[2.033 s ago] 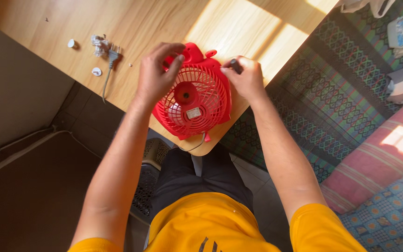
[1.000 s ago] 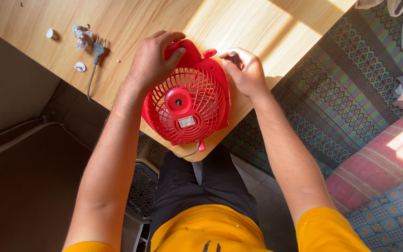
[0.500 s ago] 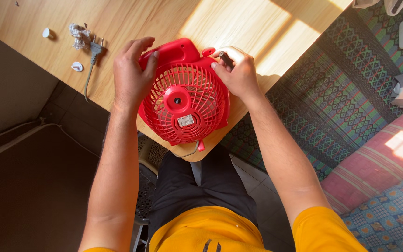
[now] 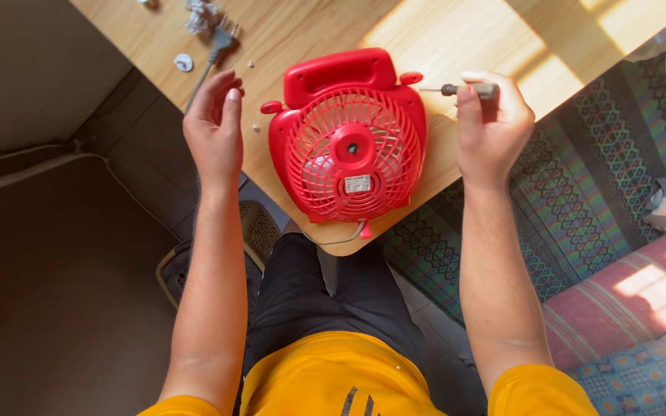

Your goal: The person assembles a small red portable fan on a wooden table. They use a screwdriver to tighten screws on the fan's casing, reattach the front grille, and secure the components. The fan is placed upright on the table after assembly.

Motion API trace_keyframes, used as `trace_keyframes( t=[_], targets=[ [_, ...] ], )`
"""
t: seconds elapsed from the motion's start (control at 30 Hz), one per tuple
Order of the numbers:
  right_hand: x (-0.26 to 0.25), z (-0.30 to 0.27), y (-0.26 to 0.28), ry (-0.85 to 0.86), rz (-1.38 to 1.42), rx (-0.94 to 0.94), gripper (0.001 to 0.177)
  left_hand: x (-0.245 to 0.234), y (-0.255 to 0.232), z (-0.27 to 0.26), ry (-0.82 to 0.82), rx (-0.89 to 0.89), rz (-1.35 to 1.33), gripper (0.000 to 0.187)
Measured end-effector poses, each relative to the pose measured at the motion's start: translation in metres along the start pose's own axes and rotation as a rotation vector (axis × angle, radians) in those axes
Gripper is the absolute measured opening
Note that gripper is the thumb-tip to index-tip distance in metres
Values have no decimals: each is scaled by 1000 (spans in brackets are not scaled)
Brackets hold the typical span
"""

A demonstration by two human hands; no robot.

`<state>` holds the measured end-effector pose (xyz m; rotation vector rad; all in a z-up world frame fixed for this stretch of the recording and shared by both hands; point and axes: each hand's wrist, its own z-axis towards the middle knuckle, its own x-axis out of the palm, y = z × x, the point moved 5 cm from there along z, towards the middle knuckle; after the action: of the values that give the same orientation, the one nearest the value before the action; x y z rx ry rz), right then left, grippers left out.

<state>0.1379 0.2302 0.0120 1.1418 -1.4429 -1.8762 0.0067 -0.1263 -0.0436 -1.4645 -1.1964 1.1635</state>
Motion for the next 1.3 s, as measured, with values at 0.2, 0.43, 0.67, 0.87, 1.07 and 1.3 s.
trace_keyframes(
  t=[0.2, 0.43, 0.67, 0.87, 1.07, 1.3],
  targets=[
    [-8, -25, 8, -45, -151, -120, 22, 37, -46, -9, 153, 263, 224, 24],
    [-2, -40, -3, -18, -326, -225, 10, 150, -89, 16, 645, 786, 578, 33],
    [11, -42, 4, 24, -314, -304, 10, 204, -59, 34, 845, 834, 945, 38],
    [12, -40, 10, 45, -347, -328, 16, 204, -43, 40, 938, 721, 969, 30],
    [16, -35, 13, 94, -378, -355, 17, 197, -44, 45, 971, 502, 882, 33],
    [17, -21, 17, 143, -491, -366, 15, 159, -54, 55, 853, 431, 663, 36]
  ],
)
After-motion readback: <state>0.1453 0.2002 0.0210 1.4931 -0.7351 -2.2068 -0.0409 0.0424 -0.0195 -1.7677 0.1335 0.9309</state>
